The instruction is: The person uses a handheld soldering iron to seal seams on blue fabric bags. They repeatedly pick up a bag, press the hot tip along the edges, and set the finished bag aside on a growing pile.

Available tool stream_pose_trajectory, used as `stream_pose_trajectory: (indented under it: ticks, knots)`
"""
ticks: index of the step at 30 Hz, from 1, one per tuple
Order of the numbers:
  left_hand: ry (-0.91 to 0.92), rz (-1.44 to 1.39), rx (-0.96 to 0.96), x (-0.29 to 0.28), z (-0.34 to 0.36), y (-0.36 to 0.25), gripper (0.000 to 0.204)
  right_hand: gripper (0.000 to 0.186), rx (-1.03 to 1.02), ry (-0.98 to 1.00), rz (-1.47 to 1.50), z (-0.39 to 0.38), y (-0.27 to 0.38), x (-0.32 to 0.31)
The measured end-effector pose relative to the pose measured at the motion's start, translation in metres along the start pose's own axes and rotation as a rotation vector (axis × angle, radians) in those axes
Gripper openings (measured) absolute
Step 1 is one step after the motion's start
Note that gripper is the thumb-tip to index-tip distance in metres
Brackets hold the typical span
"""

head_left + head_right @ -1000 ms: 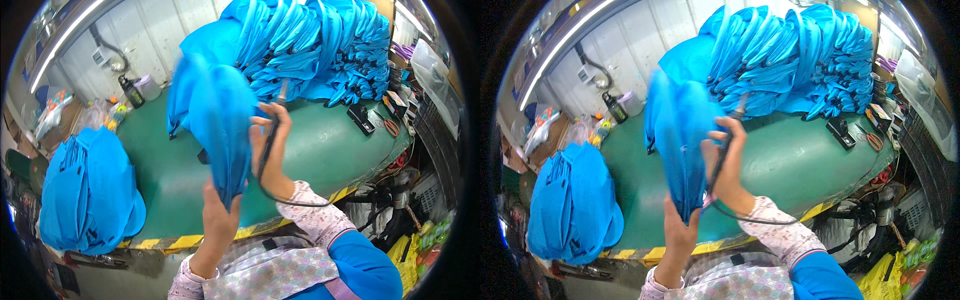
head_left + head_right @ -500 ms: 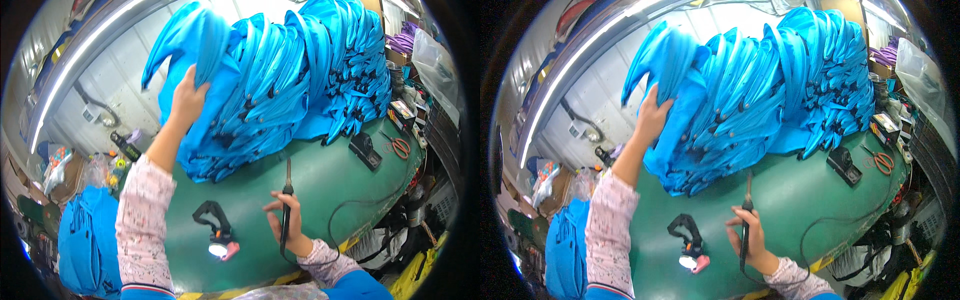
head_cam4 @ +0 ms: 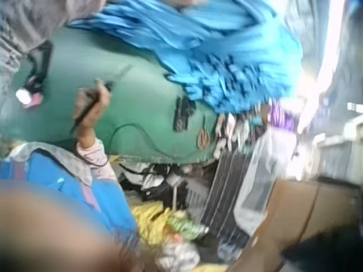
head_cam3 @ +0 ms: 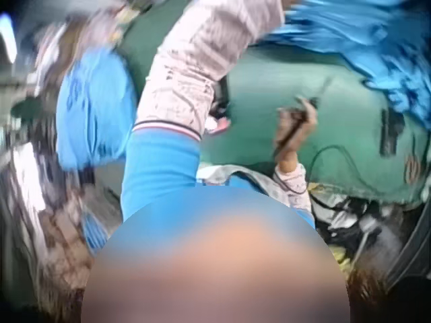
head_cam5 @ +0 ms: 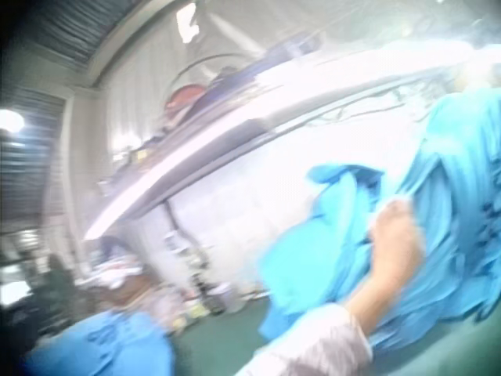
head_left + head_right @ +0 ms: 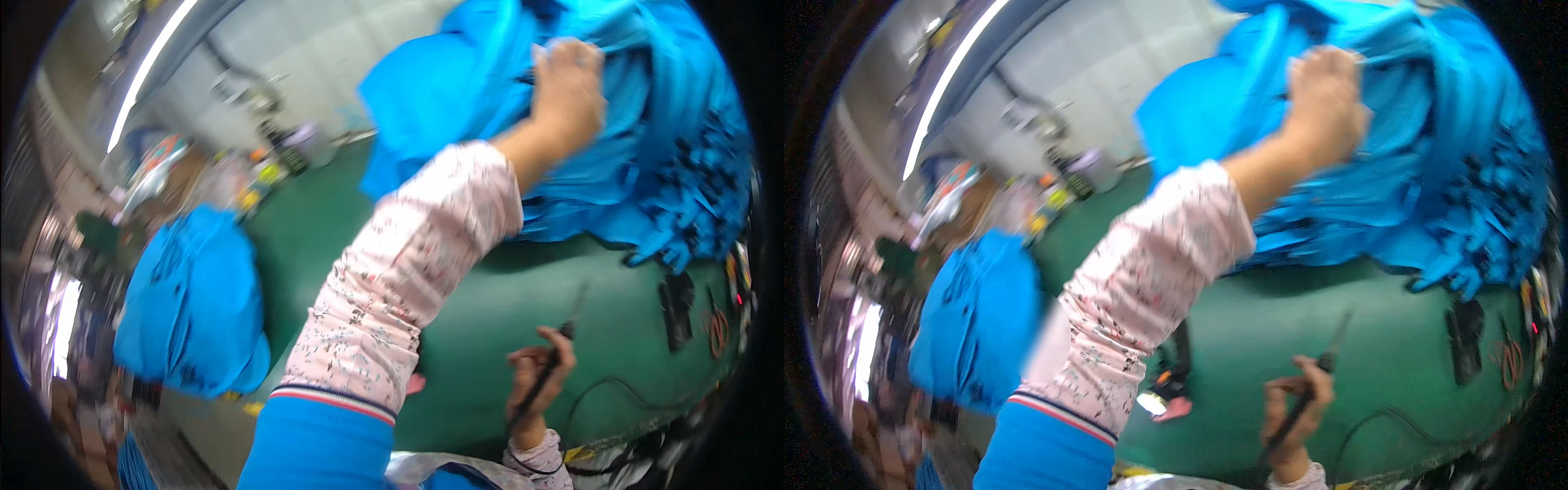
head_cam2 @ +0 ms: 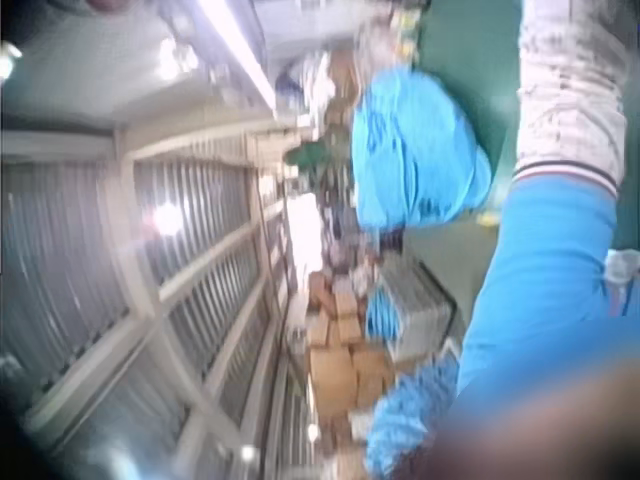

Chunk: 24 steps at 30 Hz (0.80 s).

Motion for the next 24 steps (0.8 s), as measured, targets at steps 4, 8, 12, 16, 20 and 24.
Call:
stream_pose_trajectory:
  ticks: [4, 8, 12, 16, 20, 24]
  knots:
    - [0.175, -0.281, 0.04, -0.144, -0.165, 0.028, 0.05, 0.044, -0.029, -0.034, -0.067, 0.018, 0.022, -0.003]
    - [0.32, 0.243, -0.253, -0.294, -0.34, 0.14, 0.049, 0.043, -0.087, 0.068, 0.012, 0.014, 0.033, 0.012]
    - [0.414, 0.632, -0.526, -0.451, -0.466, 0.216, 0.07, 0.042, -0.113, 0.121, 0.034, -0.001, 0.051, 0.029]
    - [0.521, 0.908, -0.848, -0.559, -0.552, 0.267, 0.097, 0.039, -0.184, 0.218, -0.007, -0.025, 0.068, 0.046]
    - [0.632, 0.714, -1.014, -0.607, -0.627, 0.315, 0.053, 0.038, -0.242, 0.287, 0.011, -0.042, 0.081, 0.062]
    - [0.754, 0.77, -0.55, -0.546, -0.535, 0.282, 0.032, 0.038, -0.334, 0.327, -0.069, -0.05, 0.092, 0.068]
Point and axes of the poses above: each hand's wrist, its own z-axis towards the middle knuckle, its own x-axis out of the palm, y = z × x, the point moved 6 cm from there along z, towards the middle knuckle, and after that the axes turned 14 degrees about -x, right-handed, at the moved point
